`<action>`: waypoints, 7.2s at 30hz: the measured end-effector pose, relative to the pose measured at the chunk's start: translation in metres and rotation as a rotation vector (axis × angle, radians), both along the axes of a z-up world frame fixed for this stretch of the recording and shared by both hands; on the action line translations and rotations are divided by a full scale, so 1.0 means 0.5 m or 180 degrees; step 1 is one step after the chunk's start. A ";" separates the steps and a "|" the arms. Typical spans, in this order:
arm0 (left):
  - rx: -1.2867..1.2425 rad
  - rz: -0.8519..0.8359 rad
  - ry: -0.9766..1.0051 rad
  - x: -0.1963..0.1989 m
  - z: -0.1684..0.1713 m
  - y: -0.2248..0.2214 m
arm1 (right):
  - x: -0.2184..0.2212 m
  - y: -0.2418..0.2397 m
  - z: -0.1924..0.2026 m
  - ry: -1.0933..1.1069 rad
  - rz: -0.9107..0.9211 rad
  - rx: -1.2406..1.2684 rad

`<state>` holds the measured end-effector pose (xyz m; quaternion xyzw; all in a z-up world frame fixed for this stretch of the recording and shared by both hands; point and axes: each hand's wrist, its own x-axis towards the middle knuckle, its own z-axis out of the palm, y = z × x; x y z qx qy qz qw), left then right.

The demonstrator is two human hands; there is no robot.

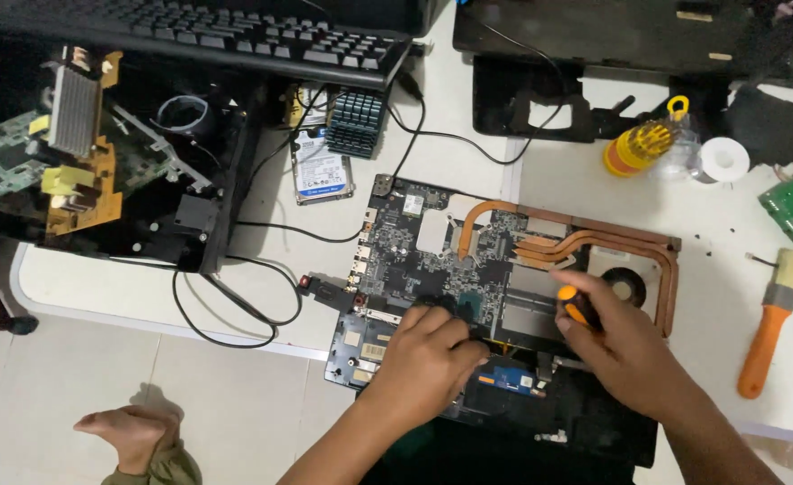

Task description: Removing a motherboard from a laptop chassis by unscrewing it and disconnecting internal cables.

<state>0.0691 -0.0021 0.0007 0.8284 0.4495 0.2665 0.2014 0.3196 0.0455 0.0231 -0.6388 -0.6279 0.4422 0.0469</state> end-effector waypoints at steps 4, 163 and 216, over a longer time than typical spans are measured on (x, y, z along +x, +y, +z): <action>-0.0037 -0.0100 -0.0089 0.002 0.000 -0.003 | 0.041 -0.041 -0.038 -0.0457 0.0244 0.0080; -0.0576 0.0594 -0.0087 0.087 -0.054 -0.020 | 0.035 -0.124 -0.149 -0.0885 0.1905 0.2657; -0.0105 0.0690 -0.0147 0.089 -0.062 -0.020 | 0.011 -0.110 -0.125 -0.1036 0.1737 0.1538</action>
